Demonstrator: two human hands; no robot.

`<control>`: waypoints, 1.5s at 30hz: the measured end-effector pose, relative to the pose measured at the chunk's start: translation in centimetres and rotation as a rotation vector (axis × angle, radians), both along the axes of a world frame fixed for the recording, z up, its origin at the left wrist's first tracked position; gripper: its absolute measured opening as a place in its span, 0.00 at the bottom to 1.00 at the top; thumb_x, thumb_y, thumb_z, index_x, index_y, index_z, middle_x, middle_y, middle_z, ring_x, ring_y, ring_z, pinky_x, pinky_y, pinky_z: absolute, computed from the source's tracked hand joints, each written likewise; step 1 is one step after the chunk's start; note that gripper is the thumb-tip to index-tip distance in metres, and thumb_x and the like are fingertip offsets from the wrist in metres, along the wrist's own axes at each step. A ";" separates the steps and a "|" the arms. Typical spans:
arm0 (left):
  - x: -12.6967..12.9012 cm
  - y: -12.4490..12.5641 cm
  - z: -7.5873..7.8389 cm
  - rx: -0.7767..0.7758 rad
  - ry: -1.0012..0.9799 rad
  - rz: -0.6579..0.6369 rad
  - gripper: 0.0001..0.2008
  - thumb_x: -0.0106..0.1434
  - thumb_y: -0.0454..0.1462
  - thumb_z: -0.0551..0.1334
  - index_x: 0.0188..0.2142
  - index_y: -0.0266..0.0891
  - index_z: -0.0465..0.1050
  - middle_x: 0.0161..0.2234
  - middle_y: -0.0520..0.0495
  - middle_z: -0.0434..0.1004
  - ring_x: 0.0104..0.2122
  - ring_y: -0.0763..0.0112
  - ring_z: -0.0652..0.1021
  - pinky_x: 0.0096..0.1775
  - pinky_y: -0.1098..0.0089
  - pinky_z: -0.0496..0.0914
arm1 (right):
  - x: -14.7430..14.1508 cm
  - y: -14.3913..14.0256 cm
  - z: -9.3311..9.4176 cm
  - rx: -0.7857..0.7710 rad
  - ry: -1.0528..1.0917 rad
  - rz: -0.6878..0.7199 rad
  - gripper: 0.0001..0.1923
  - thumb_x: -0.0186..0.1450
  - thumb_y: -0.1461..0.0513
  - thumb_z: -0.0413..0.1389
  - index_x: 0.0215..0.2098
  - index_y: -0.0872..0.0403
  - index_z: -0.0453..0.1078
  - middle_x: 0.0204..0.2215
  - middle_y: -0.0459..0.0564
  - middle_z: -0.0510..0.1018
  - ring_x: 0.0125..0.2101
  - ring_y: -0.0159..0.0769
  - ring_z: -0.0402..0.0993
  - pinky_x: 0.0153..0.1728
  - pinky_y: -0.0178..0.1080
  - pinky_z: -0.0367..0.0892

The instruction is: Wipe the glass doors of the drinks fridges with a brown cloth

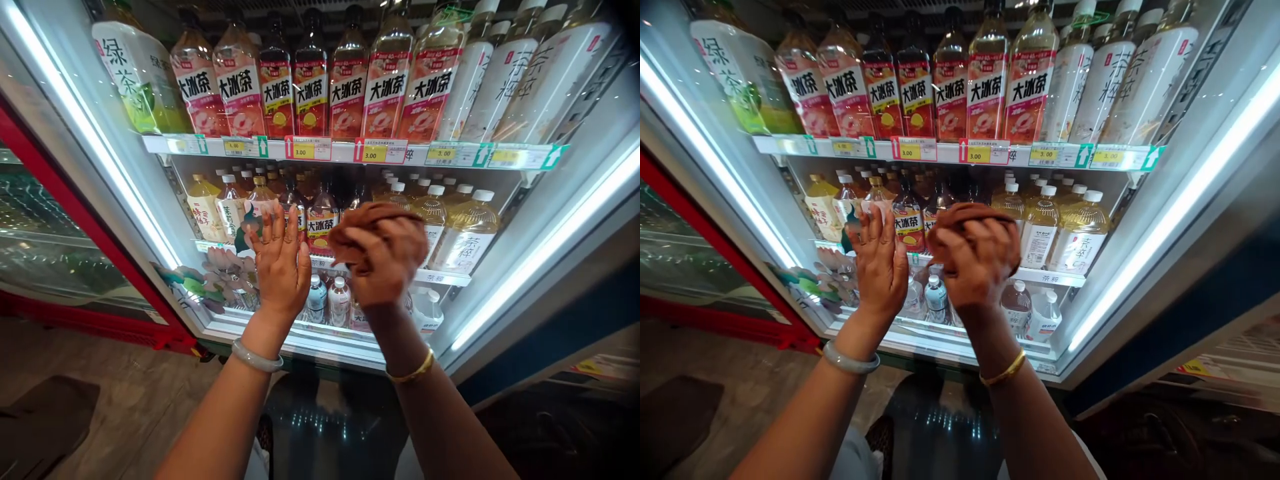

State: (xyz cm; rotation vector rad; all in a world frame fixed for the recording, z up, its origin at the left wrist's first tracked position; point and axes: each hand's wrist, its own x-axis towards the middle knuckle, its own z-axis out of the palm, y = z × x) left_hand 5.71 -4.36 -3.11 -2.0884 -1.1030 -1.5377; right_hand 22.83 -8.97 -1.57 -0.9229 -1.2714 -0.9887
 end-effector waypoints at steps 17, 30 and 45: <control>-0.5 -0.5 0.4 -0.007 -0.014 0.006 0.30 0.77 0.41 0.48 0.75 0.41 0.50 0.76 0.41 0.47 0.77 0.63 0.44 0.74 0.50 0.34 | 0.6 -0.4 -1.3 -0.064 -0.076 -0.007 0.10 0.69 0.58 0.60 0.47 0.45 0.80 0.45 0.49 0.81 0.54 0.44 0.73 0.64 0.55 0.62; 3.2 -0.9 0.9 0.003 -0.043 -0.053 0.30 0.76 0.41 0.49 0.75 0.39 0.52 0.77 0.41 0.45 0.77 0.60 0.43 0.74 0.50 0.33 | 0.9 -1.4 -2.6 -0.191 -0.272 0.001 0.09 0.70 0.61 0.60 0.32 0.45 0.79 0.45 0.43 0.82 0.55 0.39 0.70 0.69 0.52 0.55; 8.5 -2.0 0.6 0.067 -0.005 -0.195 0.32 0.75 0.36 0.50 0.76 0.45 0.46 0.77 0.45 0.41 0.77 0.59 0.41 0.74 0.50 0.34 | 5.8 -3.1 -2.3 -0.173 -0.286 -0.054 0.06 0.68 0.63 0.60 0.40 0.47 0.80 0.47 0.44 0.83 0.55 0.40 0.72 0.66 0.53 0.60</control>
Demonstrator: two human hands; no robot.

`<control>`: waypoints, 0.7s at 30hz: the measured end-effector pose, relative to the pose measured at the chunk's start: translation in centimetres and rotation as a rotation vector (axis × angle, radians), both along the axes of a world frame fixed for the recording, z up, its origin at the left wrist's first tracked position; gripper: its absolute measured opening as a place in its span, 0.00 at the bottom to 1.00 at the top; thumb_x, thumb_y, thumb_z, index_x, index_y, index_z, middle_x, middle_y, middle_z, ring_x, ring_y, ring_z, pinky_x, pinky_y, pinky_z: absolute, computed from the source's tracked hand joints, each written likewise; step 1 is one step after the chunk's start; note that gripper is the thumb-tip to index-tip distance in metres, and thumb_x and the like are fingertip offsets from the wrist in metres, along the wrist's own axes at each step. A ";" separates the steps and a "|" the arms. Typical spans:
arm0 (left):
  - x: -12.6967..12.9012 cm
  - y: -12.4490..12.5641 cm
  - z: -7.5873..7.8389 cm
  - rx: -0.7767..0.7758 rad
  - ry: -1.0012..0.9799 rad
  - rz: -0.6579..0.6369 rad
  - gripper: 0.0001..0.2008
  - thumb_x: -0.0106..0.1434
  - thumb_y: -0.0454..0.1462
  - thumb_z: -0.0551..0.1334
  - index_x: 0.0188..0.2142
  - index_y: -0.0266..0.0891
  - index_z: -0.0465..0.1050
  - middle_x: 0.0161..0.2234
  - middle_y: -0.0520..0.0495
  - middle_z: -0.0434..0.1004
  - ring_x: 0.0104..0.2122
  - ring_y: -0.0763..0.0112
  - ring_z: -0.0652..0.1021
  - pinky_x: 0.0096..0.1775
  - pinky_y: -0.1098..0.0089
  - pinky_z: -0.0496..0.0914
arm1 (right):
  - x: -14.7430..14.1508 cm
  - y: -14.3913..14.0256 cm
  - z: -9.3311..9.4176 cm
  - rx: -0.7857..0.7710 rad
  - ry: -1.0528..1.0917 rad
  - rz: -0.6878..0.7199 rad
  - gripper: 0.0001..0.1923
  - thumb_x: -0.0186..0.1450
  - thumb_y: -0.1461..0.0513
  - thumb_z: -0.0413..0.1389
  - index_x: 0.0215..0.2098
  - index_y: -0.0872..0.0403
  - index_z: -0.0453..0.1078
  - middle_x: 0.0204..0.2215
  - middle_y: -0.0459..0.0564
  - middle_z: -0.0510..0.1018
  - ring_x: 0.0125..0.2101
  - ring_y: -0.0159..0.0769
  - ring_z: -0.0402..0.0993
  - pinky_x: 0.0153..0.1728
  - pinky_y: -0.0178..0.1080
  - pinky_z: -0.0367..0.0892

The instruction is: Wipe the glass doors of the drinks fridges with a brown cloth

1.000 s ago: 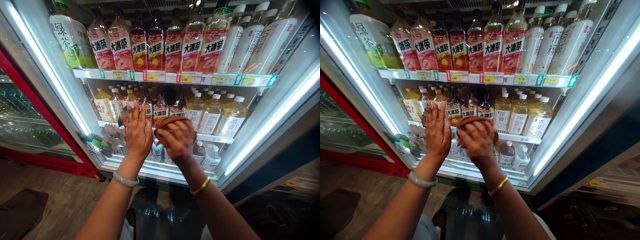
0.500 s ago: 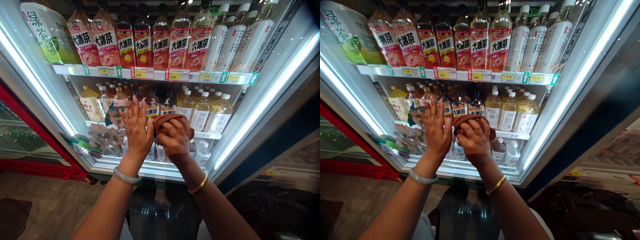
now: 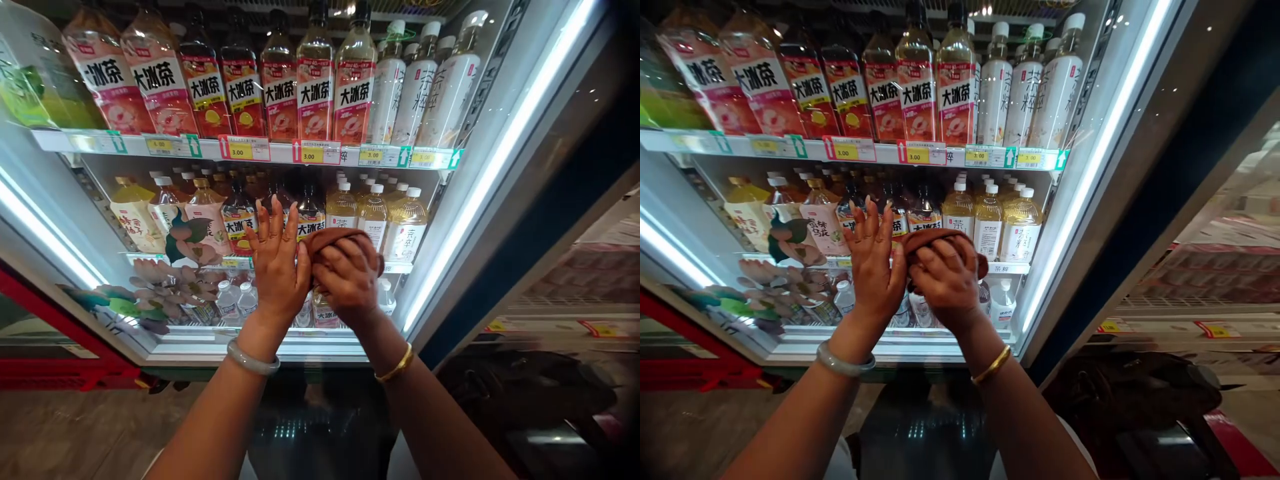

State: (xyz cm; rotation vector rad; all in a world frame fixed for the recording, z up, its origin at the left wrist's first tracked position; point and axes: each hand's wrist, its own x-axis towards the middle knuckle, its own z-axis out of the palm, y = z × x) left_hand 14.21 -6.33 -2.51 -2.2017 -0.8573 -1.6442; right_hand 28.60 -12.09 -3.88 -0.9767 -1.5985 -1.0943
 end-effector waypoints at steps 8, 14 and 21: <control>1.1 -0.9 0.1 0.052 0.043 -0.003 0.35 0.74 0.36 0.53 0.76 0.46 0.44 0.77 0.46 0.40 0.77 0.57 0.43 0.75 0.49 0.35 | 6.6 -1.0 2.7 0.237 0.372 -0.180 0.16 0.61 0.67 0.57 0.43 0.47 0.81 0.47 0.53 0.73 0.55 0.49 0.69 0.59 0.56 0.65; 1.5 -0.9 0.2 0.058 0.047 -0.014 0.36 0.73 0.36 0.55 0.76 0.45 0.45 0.77 0.45 0.41 0.77 0.57 0.43 0.75 0.48 0.36 | 1.9 -0.3 1.2 0.095 0.105 -0.122 0.11 0.66 0.61 0.59 0.43 0.44 0.81 0.48 0.49 0.79 0.56 0.46 0.69 0.66 0.54 0.58; 1.0 -1.2 0.7 0.057 0.042 -0.019 0.35 0.74 0.36 0.54 0.76 0.45 0.44 0.77 0.44 0.42 0.77 0.57 0.43 0.75 0.47 0.36 | 7.7 -2.0 3.8 0.179 0.377 -0.197 0.16 0.62 0.66 0.58 0.44 0.45 0.81 0.48 0.52 0.75 0.55 0.49 0.70 0.59 0.57 0.65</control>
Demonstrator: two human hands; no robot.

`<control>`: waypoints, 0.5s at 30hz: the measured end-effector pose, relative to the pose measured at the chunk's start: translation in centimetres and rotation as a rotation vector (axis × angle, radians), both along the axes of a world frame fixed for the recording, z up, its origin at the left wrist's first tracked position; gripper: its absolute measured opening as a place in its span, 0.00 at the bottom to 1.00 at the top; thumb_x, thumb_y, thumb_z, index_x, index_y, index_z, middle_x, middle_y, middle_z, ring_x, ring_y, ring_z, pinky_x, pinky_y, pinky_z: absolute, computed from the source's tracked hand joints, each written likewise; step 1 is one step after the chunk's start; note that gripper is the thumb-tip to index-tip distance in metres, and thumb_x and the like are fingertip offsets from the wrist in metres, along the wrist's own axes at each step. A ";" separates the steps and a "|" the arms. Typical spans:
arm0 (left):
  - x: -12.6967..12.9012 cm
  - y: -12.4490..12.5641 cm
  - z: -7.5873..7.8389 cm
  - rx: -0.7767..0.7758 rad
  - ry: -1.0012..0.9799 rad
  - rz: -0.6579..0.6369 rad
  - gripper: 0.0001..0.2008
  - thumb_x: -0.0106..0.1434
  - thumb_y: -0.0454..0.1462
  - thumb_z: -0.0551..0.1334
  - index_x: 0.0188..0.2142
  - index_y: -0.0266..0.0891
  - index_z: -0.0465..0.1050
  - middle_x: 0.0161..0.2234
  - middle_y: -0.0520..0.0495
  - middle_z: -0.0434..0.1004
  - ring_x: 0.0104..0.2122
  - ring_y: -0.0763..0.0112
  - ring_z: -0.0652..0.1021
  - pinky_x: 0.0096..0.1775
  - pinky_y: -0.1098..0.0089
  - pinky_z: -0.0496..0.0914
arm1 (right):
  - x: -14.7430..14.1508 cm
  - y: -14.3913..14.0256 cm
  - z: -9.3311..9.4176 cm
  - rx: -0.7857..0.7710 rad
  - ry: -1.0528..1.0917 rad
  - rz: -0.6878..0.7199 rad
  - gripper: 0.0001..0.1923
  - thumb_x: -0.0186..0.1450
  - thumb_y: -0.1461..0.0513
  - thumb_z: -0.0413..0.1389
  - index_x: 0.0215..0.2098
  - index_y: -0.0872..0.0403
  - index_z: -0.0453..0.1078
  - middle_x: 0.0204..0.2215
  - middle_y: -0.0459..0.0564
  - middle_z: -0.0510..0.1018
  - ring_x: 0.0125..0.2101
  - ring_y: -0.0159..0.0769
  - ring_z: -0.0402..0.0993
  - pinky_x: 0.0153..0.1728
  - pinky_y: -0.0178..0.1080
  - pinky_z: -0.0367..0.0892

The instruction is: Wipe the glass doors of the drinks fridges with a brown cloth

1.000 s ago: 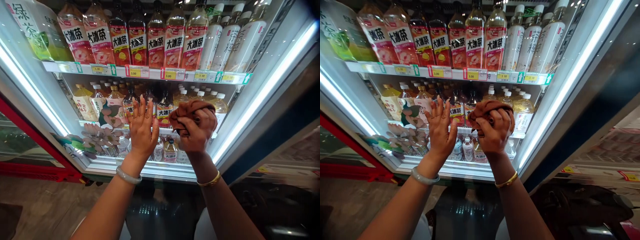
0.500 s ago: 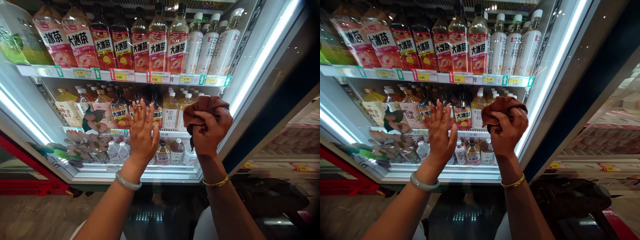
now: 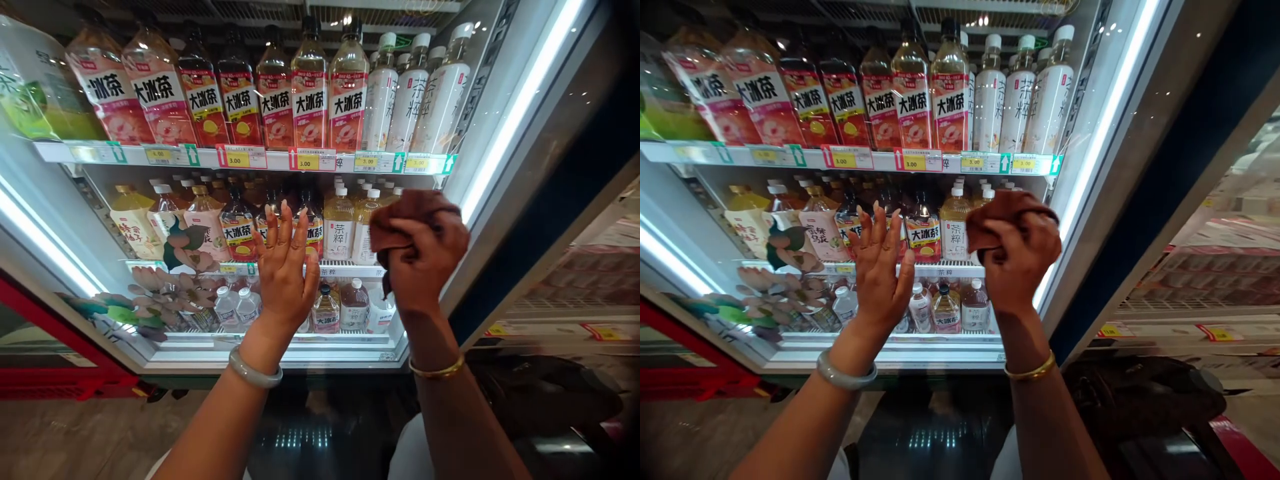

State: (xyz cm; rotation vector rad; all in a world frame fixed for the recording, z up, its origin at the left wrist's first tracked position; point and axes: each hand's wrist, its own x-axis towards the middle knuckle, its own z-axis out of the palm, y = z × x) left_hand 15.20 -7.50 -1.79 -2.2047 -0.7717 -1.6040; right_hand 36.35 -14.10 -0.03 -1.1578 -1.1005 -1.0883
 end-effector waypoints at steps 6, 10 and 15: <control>-0.1 0.2 -0.3 -0.008 0.019 0.004 0.34 0.74 0.37 0.54 0.76 0.45 0.45 0.77 0.44 0.42 0.77 0.57 0.43 0.75 0.48 0.37 | -2.1 0.4 -0.3 -0.025 0.012 0.011 0.17 0.59 0.67 0.58 0.43 0.46 0.82 0.48 0.53 0.75 0.55 0.51 0.70 0.59 0.57 0.64; 0.4 0.0 0.0 -0.012 -0.004 0.004 0.33 0.75 0.37 0.53 0.76 0.44 0.45 0.77 0.43 0.42 0.77 0.58 0.43 0.75 0.48 0.36 | -5.4 0.9 -1.1 -0.209 -0.264 0.157 0.11 0.63 0.63 0.60 0.41 0.45 0.81 0.49 0.48 0.79 0.57 0.46 0.69 0.66 0.54 0.58; 0.4 -0.5 0.6 -0.040 -0.024 -0.005 0.33 0.76 0.38 0.52 0.76 0.45 0.45 0.77 0.43 0.42 0.77 0.58 0.41 0.75 0.48 0.36 | -2.2 0.3 -0.3 -0.112 -0.217 0.131 0.13 0.62 0.64 0.58 0.41 0.45 0.82 0.47 0.50 0.77 0.53 0.46 0.71 0.63 0.55 0.62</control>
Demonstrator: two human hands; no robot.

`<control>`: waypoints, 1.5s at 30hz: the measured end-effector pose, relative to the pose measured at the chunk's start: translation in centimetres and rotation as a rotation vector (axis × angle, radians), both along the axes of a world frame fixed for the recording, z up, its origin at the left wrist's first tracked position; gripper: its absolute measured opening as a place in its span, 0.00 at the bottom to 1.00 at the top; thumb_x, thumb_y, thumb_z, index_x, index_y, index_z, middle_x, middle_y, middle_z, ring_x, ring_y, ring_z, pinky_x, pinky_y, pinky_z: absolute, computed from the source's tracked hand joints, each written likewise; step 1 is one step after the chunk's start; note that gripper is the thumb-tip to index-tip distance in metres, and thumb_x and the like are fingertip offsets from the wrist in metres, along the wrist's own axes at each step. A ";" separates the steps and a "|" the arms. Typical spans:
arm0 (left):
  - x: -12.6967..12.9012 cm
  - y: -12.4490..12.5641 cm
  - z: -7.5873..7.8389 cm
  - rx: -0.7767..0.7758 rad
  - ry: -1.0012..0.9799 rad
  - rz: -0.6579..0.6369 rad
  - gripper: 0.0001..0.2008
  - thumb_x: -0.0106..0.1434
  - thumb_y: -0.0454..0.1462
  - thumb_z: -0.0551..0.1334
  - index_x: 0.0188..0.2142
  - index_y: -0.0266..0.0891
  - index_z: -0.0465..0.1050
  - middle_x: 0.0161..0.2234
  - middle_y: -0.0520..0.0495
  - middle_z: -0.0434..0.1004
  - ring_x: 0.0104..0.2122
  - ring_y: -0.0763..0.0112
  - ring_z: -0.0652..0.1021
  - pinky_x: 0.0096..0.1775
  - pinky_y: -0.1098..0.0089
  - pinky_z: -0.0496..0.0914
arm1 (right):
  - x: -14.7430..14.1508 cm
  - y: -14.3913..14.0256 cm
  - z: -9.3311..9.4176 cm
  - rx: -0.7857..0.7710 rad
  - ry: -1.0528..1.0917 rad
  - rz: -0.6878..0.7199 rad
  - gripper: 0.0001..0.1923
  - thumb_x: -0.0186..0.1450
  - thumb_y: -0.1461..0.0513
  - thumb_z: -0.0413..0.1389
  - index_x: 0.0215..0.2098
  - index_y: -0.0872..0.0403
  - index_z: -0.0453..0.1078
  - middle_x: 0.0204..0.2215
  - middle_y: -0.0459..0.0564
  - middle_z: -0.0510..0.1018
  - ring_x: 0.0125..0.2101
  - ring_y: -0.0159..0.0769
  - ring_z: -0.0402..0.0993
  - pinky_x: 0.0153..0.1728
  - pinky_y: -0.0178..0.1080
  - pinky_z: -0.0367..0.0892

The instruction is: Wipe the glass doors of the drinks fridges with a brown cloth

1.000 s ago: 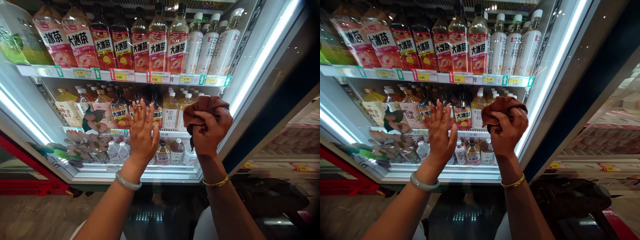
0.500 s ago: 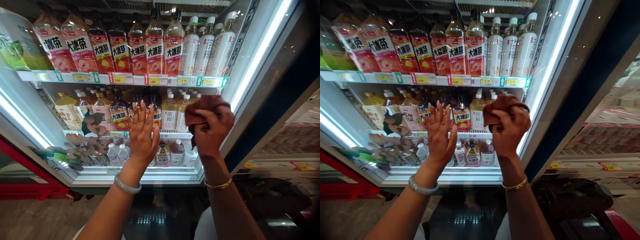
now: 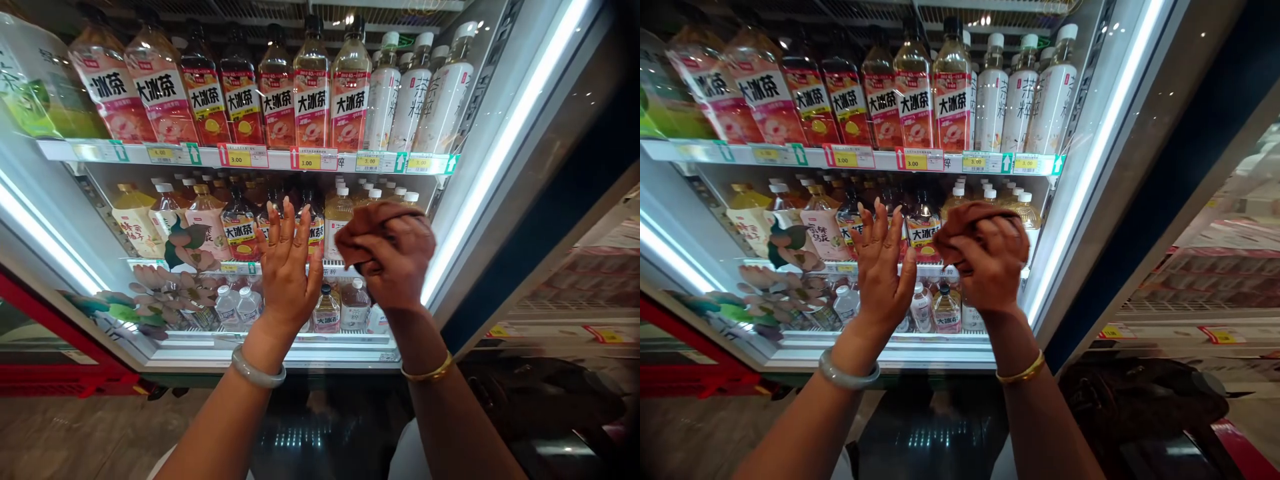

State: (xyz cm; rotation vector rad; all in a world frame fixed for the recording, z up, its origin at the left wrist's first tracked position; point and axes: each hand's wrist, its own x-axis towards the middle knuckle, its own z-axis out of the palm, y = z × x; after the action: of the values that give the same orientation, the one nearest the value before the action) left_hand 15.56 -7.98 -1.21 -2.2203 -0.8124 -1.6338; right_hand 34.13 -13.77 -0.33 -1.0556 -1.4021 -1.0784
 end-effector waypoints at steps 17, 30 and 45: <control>0.6 0.5 -0.3 -0.034 0.002 0.043 0.35 0.75 0.37 0.51 0.77 0.44 0.39 0.77 0.43 0.42 0.77 0.59 0.43 0.73 0.48 0.26 | 0.8 -0.2 0.0 0.043 0.060 -0.081 0.12 0.62 0.63 0.58 0.40 0.45 0.82 0.46 0.50 0.78 0.53 0.46 0.73 0.60 0.53 0.65; 2.6 -0.3 -0.6 -0.069 -0.009 -0.040 0.32 0.77 0.41 0.47 0.77 0.47 0.39 0.77 0.45 0.37 0.77 0.57 0.39 0.72 0.44 0.26 | -0.7 -0.1 -1.4 -0.018 -0.052 -0.017 0.11 0.64 0.62 0.58 0.40 0.44 0.81 0.46 0.49 0.78 0.53 0.45 0.72 0.62 0.54 0.63; 2.5 0.2 -0.6 -0.070 -0.037 -0.016 0.30 0.78 0.43 0.47 0.76 0.49 0.43 0.77 0.48 0.39 0.77 0.60 0.39 0.73 0.46 0.27 | -1.5 0.4 -1.4 -0.046 -0.113 -0.014 0.10 0.66 0.60 0.58 0.40 0.44 0.81 0.47 0.46 0.80 0.55 0.43 0.72 0.65 0.53 0.60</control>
State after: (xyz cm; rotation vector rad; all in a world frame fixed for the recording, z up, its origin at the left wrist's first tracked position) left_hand 18.01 -7.78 -1.85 -2.2560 -0.8766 -1.6830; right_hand 32.64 -13.39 -1.75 -1.0518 -1.5177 -1.1356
